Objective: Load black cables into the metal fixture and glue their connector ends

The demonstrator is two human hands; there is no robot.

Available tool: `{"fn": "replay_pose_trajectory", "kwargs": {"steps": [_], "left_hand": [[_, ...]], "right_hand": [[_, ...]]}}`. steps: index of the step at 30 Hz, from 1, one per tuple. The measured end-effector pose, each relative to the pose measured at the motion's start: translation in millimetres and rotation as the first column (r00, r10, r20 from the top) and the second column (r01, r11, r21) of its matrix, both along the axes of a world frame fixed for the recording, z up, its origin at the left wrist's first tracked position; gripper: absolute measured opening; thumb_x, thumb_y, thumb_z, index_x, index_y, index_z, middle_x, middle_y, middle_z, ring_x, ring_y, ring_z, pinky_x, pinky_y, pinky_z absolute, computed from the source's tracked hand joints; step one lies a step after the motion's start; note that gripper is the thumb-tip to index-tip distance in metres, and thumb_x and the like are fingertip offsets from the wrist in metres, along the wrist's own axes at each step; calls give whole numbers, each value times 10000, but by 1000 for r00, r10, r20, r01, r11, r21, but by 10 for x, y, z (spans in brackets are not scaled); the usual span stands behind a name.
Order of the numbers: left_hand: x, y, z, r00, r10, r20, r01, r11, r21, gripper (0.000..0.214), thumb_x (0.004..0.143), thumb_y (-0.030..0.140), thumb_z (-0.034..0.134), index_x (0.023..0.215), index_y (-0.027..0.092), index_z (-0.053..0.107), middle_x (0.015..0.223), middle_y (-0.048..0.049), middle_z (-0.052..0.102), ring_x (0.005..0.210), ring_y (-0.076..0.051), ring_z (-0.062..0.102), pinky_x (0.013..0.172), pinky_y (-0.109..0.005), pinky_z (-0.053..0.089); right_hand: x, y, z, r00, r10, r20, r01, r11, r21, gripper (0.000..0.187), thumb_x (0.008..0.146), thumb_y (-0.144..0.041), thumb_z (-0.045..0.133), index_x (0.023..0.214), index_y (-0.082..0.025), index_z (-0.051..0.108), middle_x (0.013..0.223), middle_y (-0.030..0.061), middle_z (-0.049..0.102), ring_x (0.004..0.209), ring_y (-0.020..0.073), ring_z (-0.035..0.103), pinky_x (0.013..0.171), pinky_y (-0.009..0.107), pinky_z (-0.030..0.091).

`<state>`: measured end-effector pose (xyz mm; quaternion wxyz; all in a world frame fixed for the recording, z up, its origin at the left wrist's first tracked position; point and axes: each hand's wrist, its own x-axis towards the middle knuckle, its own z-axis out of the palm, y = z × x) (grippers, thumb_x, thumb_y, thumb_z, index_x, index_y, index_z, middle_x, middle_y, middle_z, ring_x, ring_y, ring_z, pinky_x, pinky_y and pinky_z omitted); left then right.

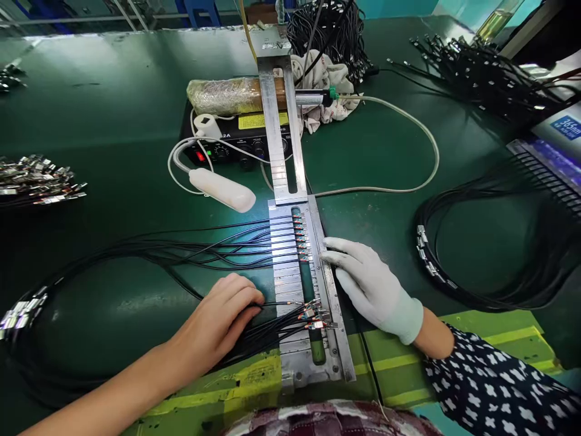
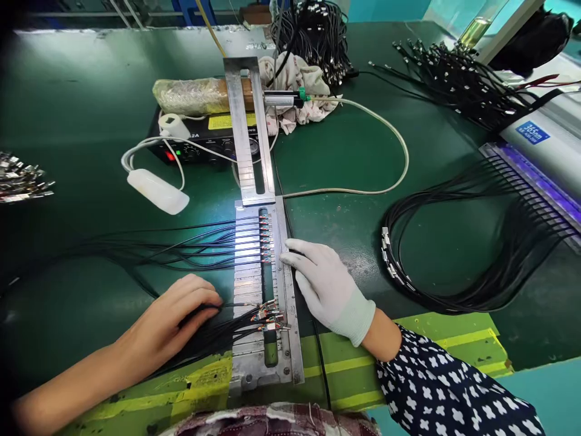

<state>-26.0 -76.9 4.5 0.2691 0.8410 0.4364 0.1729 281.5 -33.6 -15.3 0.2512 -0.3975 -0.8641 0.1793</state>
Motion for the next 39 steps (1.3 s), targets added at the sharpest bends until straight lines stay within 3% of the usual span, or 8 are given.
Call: {"fn": "replay_pose_trajectory", "kwargs": {"steps": [4, 9, 19, 22, 25, 27, 30, 39], "left_hand": [[47, 130, -42, 999, 15, 35, -21, 981, 191, 277, 962, 77, 449, 1169, 227, 556, 1017, -26, 621, 886, -111, 611, 772, -203, 491], [75, 415, -88, 994, -89, -59, 105, 914, 391, 402, 965, 98, 368, 1251, 254, 605, 1043, -50, 674, 911, -147, 639, 798, -253, 512], [114, 647, -71, 980, -174, -97, 197, 923, 331, 407, 975, 127, 338, 1255, 248, 608, 1006, -64, 666, 892, -171, 633, 779, -288, 521], [124, 565, -72, 982, -173, -70, 187, 931, 315, 359, 967, 99, 402, 1256, 227, 573, 1060, -62, 661, 943, -160, 620, 817, -281, 505], [104, 387, -117, 989, -48, -140, 94, 933, 348, 369, 962, 102, 450, 1269, 264, 575, 1101, -68, 633, 1029, -197, 578, 877, -352, 460], [78, 267, -166, 983, 34, -182, 37, 926, 375, 433, 962, 94, 444, 1335, 287, 546, 1038, -62, 621, 958, -199, 553, 818, -355, 431], [55, 179, -222, 983, 11, -185, 56, 933, 354, 502, 961, 72, 412, 1433, 240, 453, 956, -53, 617, 811, -170, 511, 692, -310, 393], [496, 519, -114, 950, -108, -295, 236, 864, 445, 375, 964, 139, 386, 1266, 221, 593, 827, -37, 622, 718, -185, 516, 617, -327, 337]], "right_hand": [[-19, 25, 7, 1000, -23, -7, 23, 1000, -6, 338, 993, -150, 415, 1291, -219, 557, 1389, 116, 592, 1278, 258, 566, 1052, 475, 492], [-32, 45, 12, 999, -33, -11, 32, 999, -39, 337, 993, -159, 423, 1291, -228, 564, 1386, 112, 597, 1284, 262, 567, 1059, 488, 491], [-52, 86, 38, 997, -64, -46, 60, 995, -82, 307, 991, -165, 445, 1245, -232, 604, 1330, 95, 631, 1238, 254, 593, 1038, 474, 502], [-52, 91, 39, 997, -60, -48, 55, 994, -91, 303, 989, -166, 446, 1239, -228, 607, 1323, 95, 634, 1232, 254, 596, 1032, 468, 505], [-50, 90, 37, 997, -59, -54, 53, 994, -100, 295, 995, -165, 434, 1229, -226, 603, 1321, 99, 632, 1231, 250, 595, 1028, 462, 501], [-54, 94, 39, 997, -59, -55, 53, 993, -101, 284, 1000, -164, 430, 1218, -223, 602, 1319, 102, 631, 1228, 247, 594, 1024, 458, 496], [-66, 110, 44, 996, -63, -62, 57, 994, -99, 264, 993, -155, 449, 1195, -213, 609, 1300, 104, 638, 1214, 248, 598, 998, 455, 501], [-73, 141, 5, 994, -56, -90, 49, 996, -80, 251, 985, -151, 460, 1170, -217, 617, 1277, 102, 639, 1212, 249, 595, 989, 463, 499]]}}
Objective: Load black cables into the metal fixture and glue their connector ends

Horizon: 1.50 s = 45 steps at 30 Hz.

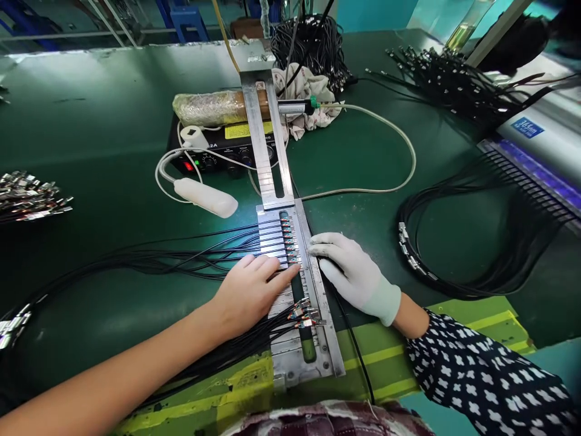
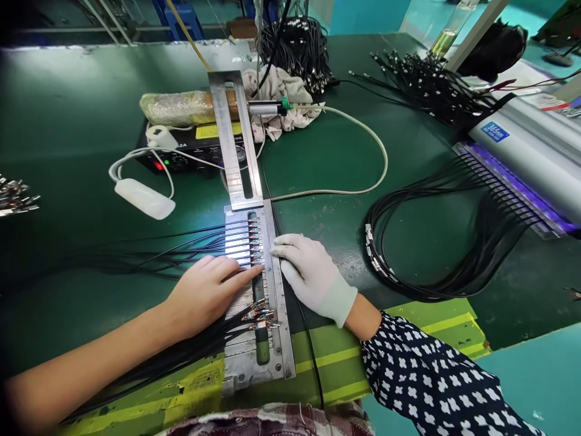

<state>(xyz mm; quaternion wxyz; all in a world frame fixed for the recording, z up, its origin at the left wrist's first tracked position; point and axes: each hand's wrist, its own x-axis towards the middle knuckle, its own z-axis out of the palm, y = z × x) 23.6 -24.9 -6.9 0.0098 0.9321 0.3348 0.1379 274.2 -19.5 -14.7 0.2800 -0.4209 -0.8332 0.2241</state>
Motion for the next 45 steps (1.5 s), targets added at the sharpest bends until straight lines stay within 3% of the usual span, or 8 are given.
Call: {"fn": "replay_pose_trajectory", "kwargs": {"steps": [7, 10, 13, 21, 25, 30, 37, 45], "left_hand": [[-288, -567, 256, 979, 186, 82, -168, 967, -193, 329, 1008, 334, 445, 1301, 199, 507, 1024, -44, 662, 873, -183, 602, 732, -298, 478], [-500, -1021, 154, 947, 320, 31, -311, 937, -158, 349, 965, 471, 514, 1178, 199, 563, 1041, -62, 654, 877, -208, 607, 737, -316, 491], [-585, -1209, -17, 941, 338, 27, -338, 941, -11, 176, 986, 305, 494, 1054, 162, 572, 896, -65, 636, 784, -208, 585, 688, -325, 474], [-1025, -897, 137, 996, 92, -10, -92, 978, -189, 280, 1003, 420, 438, 977, 211, 622, 807, -31, 640, 699, -160, 563, 669, -272, 474], [-1121, -965, 305, 981, 192, -5, -178, 902, -394, 275, 1038, 286, 347, 1132, 207, 594, 923, -36, 649, 813, -130, 606, 726, -216, 489], [-1143, -963, 406, 954, 300, -10, -254, 791, -556, 275, 1022, 289, 397, 825, 221, 578, 791, 26, 575, 679, -89, 555, 631, -172, 449], [-1121, -978, 491, 866, 496, 57, -425, 793, -437, 162, 1026, 287, 356, 938, 232, 480, 782, 32, 511, 643, -119, 469, 614, -235, 394], [-620, -757, 64, 890, 447, 89, -412, 873, -263, 144, 990, 293, 443, 1006, 214, 563, 885, -25, 625, 807, -184, 615, 705, -295, 484]], "right_hand": [[7, -13, -33, 1000, -2, 21, 2, 1000, 12, 242, 998, -149, 444, 1157, -201, 620, 1295, 113, 633, 1218, 259, 591, 995, 484, 494], [7, -13, -38, 1000, 2, 24, -2, 1000, -1, 245, 1000, -164, 446, 1175, -211, 610, 1300, 111, 628, 1221, 264, 588, 1012, 495, 489], [14, -21, -44, 1000, 7, 6, -7, 1000, -5, 243, 1005, -184, 439, 1176, -223, 607, 1299, 103, 620, 1221, 265, 585, 1034, 504, 484], [42, -31, -113, 999, 24, 33, -25, 999, 35, 236, 1006, -241, 435, 1157, -238, 616, 1308, 94, 612, 1219, 288, 591, 1057, 543, 476], [42, -34, -126, 999, 22, 41, -23, 999, 32, 240, 998, -244, 439, 1159, -245, 617, 1311, 86, 616, 1218, 289, 597, 1049, 540, 487], [47, -24, -137, 999, 16, 28, -17, 999, 32, 235, 993, -247, 445, 1144, -255, 625, 1291, 79, 624, 1222, 288, 594, 1058, 539, 480], [39, -25, -112, 1000, 15, 27, -15, 1000, 13, 240, 1002, -245, 441, 1159, -245, 621, 1308, 91, 615, 1229, 285, 592, 1067, 542, 478], [53, -47, -88, 998, 21, 54, -21, 1000, 7, 241, 997, -221, 453, 1177, -235, 613, 1354, 105, 599, 1261, 287, 577, 1061, 539, 486]]}}
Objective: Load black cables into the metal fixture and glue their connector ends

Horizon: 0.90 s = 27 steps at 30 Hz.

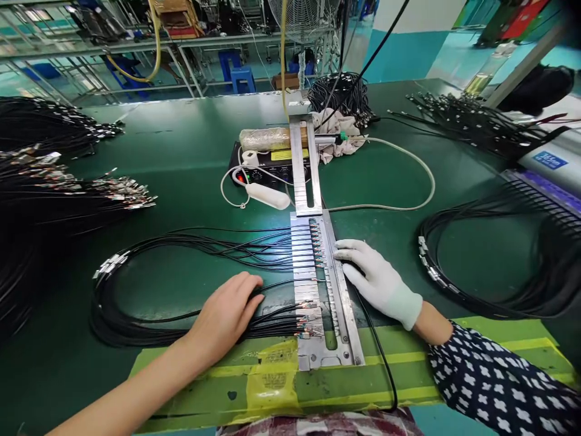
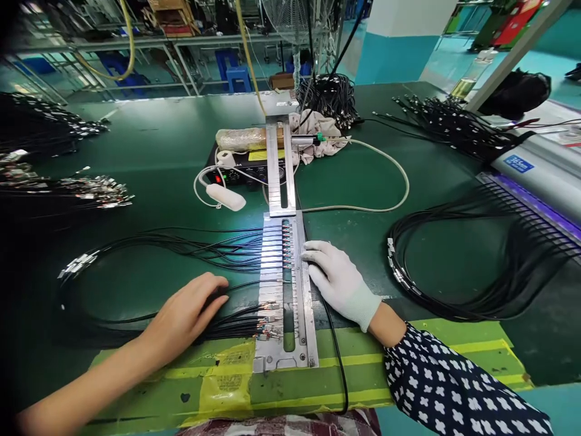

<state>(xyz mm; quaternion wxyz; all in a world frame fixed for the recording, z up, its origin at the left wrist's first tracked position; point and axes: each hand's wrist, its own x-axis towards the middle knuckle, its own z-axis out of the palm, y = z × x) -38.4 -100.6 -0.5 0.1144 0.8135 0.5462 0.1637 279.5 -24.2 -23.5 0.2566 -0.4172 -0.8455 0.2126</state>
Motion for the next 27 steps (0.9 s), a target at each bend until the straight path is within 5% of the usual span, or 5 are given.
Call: {"fn": "replay_pose_trajectory", "kwargs": {"steps": [7, 12, 19, 27], "left_hand": [[398, 293, -22, 991, -102, 89, 102, 995, 10, 153, 995, 235, 430, 978, 223, 581, 881, -13, 642, 819, -146, 632, 720, -253, 524], [405, 378, 56, 986, -120, 112, 115, 992, 54, 147, 1005, 215, 425, 977, 219, 569, 890, -9, 620, 800, -119, 622, 698, -225, 521], [443, 492, -43, 980, -199, 12, 195, 969, 150, 134, 988, 172, 450, 933, 204, 568, 837, -17, 615, 726, -142, 586, 649, -257, 482], [315, 505, -57, 934, -357, 14, 349, 920, 180, 292, 969, 82, 415, 1192, 202, 561, 1004, -57, 623, 888, -152, 588, 760, -268, 480]], "right_hand": [[43, -15, 35, 1000, 10, -9, -10, 1000, -24, 264, 989, -173, 451, 1195, -235, 603, 1339, 97, 621, 1250, 261, 592, 1056, 511, 502], [27, 16, 66, 999, 7, -44, -9, 999, -34, 253, 974, -151, 480, 1172, -227, 618, 1297, 101, 648, 1222, 258, 610, 1027, 497, 521], [17, 36, 83, 998, 0, -68, -4, 998, -66, 242, 969, -159, 501, 1162, -239, 624, 1265, 101, 663, 1201, 260, 621, 1000, 487, 526], [5, 48, 109, 997, -23, -70, 16, 996, -89, 228, 967, -142, 499, 1131, -231, 631, 1229, 90, 675, 1165, 253, 630, 979, 469, 517]]}}
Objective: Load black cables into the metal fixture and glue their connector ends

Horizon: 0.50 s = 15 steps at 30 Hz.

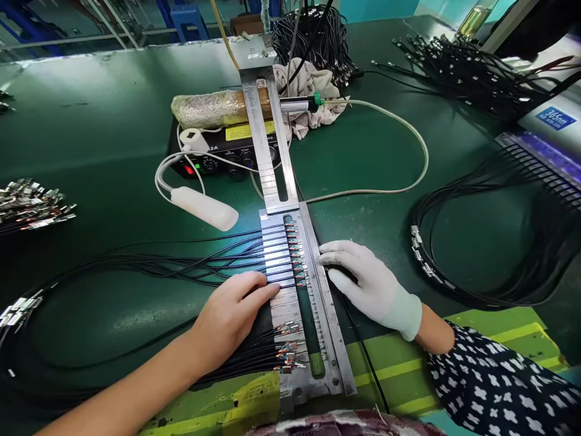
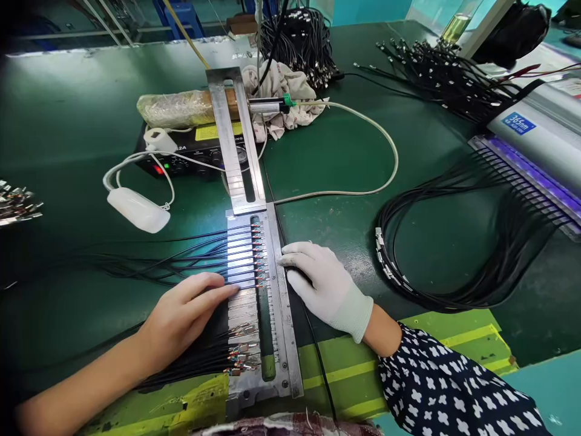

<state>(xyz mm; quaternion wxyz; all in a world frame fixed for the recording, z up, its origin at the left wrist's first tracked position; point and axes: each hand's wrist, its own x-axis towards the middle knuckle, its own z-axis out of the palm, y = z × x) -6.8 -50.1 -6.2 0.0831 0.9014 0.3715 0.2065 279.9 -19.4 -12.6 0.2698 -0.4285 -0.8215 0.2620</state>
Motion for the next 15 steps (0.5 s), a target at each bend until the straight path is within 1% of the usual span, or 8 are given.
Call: {"fn": "replay_pose_trajectory", "kwargs": {"steps": [2, 3, 5, 7, 9, 11, 13, 15], "left_hand": [[-41, -63, -57, 998, 58, -31, -57, 997, 45, 395, 959, 53, 402, 1272, 240, 553, 1051, -65, 609, 968, -178, 564, 820, -317, 454], [-56, -91, -83, 995, 85, -60, -81, 995, 65, 442, 956, 45, 391, 1311, 261, 543, 1040, -61, 608, 956, -182, 551, 806, -328, 435], [-72, -125, -111, 989, 100, -106, -94, 994, 58, 481, 963, 56, 369, 1359, 279, 524, 953, -44, 615, 850, -178, 523, 714, -322, 390], [-75, -142, -86, 992, 73, -104, -72, 997, 11, 461, 978, 84, 353, 1365, 275, 517, 885, -27, 620, 761, -171, 495, 642, -313, 352], [-80, -181, -11, 994, 76, -83, -81, 995, -65, 425, 995, 130, 371, 1375, 276, 494, 898, -20, 634, 774, -167, 520, 654, -306, 377], [-94, -273, 85, 989, 137, -47, -144, 972, -185, 383, 1000, 202, 431, 1375, 271, 474, 928, -15, 644, 809, -163, 556, 699, -299, 426], [-111, -399, 159, 978, 207, -10, -197, 914, -356, 281, 986, 282, 497, 1261, 255, 547, 932, -15, 652, 826, -161, 582, 722, -291, 469], [-119, -507, 195, 966, 259, 25, -214, 846, -489, 147, 970, 322, 528, 1041, 242, 629, 888, -12, 661, 813, -159, 604, 704, -274, 498]], "right_hand": [[0, 11, -7, 1000, -1, -13, 1, 1000, -1, 228, 963, -133, 507, 1127, -227, 633, 1225, 85, 677, 1163, 248, 629, 981, 468, 515], [0, 19, -12, 1000, 1, -18, -1, 1000, -5, 230, 960, -128, 509, 1123, -229, 635, 1222, 83, 679, 1163, 247, 628, 984, 467, 514], [1, 36, -24, 1000, 2, -31, -3, 1000, -19, 227, 955, -125, 511, 1106, -235, 640, 1211, 79, 684, 1154, 245, 630, 985, 464, 516], [5, 41, -35, 999, -6, -42, 5, 1000, -24, 221, 952, -129, 510, 1085, -239, 647, 1194, 75, 689, 1145, 244, 634, 988, 460, 520], [15, 23, -44, 999, -13, -44, 13, 1000, -11, 221, 952, -139, 504, 1084, -238, 651, 1194, 73, 690, 1150, 244, 635, 1004, 465, 518], [30, -21, -50, 1000, -11, -28, 11, 1000, 8, 234, 952, -152, 500, 1109, -240, 650, 1213, 78, 686, 1167, 251, 632, 1018, 474, 513], [47, -79, -53, 1000, -8, -1, 8, 1000, 25, 246, 949, -164, 503, 1131, -245, 649, 1226, 84, 684, 1175, 261, 633, 1017, 481, 513], [59, -126, -56, 1000, -13, 22, 12, 999, 39, 249, 946, -168, 508, 1136, -248, 649, 1223, 87, 685, 1177, 267, 634, 1004, 481, 517]]}}
